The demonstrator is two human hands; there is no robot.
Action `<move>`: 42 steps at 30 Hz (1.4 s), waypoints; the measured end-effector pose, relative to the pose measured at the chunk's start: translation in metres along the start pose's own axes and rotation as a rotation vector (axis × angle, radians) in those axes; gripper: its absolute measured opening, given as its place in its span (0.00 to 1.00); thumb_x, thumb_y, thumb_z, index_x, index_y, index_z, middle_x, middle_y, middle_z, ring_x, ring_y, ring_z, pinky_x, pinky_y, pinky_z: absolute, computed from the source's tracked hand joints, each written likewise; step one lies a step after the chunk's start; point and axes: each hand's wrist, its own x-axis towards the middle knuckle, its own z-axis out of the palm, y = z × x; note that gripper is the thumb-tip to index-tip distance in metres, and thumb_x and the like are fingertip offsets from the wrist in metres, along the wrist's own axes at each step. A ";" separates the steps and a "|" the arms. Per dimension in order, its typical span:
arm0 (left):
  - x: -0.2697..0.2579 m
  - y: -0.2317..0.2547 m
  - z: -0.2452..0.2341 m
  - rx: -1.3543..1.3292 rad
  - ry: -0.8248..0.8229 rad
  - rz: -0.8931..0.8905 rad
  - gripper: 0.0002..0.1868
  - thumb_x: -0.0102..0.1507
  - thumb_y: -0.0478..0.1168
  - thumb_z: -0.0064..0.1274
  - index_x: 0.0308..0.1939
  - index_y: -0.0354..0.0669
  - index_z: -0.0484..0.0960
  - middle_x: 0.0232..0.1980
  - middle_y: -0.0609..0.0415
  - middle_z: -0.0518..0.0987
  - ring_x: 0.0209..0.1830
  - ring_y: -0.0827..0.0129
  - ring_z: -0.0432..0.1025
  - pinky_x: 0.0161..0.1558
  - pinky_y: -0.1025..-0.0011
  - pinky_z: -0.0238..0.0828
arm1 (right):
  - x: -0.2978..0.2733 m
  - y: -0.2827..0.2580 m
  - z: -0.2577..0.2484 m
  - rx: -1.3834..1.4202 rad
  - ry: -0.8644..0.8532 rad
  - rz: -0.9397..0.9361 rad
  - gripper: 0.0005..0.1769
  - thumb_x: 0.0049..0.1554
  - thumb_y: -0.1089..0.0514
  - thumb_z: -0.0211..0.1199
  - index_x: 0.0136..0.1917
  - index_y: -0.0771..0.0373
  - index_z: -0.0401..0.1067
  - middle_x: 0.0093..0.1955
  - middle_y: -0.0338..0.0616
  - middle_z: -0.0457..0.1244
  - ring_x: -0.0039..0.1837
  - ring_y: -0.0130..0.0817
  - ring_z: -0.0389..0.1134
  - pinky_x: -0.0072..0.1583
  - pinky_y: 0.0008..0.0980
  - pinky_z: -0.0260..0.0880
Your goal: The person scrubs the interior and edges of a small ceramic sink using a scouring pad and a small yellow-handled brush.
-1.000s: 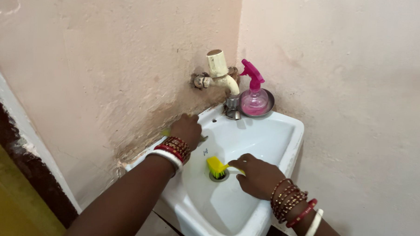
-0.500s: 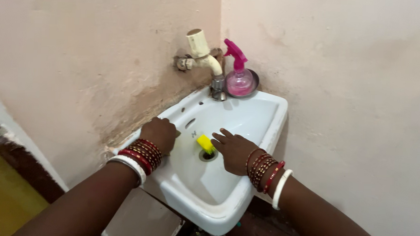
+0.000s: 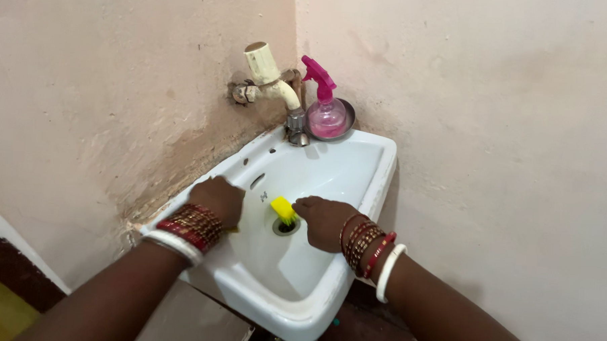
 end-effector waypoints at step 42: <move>-0.009 -0.012 0.022 -0.151 0.143 0.096 0.13 0.65 0.36 0.46 0.52 0.47 0.81 0.57 0.44 0.76 0.58 0.51 0.73 0.55 0.57 0.75 | -0.012 0.000 -0.006 0.035 0.016 -0.036 0.29 0.56 0.60 0.52 0.72 0.53 0.63 0.80 0.43 0.51 0.62 0.49 0.69 0.63 0.47 0.69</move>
